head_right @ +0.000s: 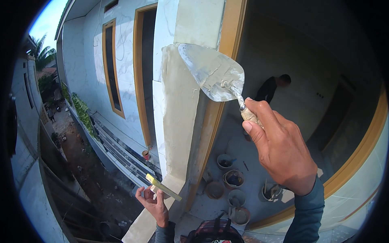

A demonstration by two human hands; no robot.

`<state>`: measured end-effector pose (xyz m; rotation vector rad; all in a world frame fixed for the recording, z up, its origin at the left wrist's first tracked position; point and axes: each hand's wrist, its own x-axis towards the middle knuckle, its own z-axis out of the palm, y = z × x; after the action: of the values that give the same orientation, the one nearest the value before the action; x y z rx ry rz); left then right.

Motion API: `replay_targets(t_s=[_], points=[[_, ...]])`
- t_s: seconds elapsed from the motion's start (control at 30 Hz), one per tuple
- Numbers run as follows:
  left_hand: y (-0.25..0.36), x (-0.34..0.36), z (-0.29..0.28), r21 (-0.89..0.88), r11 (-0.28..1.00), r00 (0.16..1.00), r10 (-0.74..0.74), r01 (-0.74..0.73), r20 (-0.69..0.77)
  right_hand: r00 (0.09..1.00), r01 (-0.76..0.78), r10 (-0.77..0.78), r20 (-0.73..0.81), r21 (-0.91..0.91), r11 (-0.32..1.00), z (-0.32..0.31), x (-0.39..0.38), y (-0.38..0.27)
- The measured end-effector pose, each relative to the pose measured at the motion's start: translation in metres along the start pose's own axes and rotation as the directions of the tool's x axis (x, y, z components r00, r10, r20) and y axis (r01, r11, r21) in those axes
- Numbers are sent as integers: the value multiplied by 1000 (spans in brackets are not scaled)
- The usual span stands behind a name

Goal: The person smooths and shapes the plastered corner of a wall using a float and a trowel.

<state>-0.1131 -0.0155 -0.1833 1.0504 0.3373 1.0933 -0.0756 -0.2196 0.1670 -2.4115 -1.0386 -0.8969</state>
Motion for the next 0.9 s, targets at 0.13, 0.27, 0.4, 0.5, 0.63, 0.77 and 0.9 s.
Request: replay_targets(t_s=[0.13,0.27,0.4,0.5,0.63,0.77,0.9], points=[[0,2,-1,20,1000,1000,6,-6,-13,967,-67,84,240,-76,995,12,-6,1],[6,1,4,39,999,1000,26,-25,-13,856,136,-36,515,-157,978,69,-59,20],[17,12,10,88,990,994,113,-113,8,839,175,-125,530,-44,984,105,-99,34],[33,23,12,102,981,987,163,-164,17,917,181,-166,363,-8,984,85,-87,38],[42,29,15,63,978,979,202,-201,-13,977,148,-139,163,-46,988,55,-48,37],[32,24,21,115,973,980,200,-199,7,987,93,-67,147,-177,980,36,-23,31],[23,21,22,73,983,986,166,-166,3,968,193,-141,206,-261,946,41,-34,37]])
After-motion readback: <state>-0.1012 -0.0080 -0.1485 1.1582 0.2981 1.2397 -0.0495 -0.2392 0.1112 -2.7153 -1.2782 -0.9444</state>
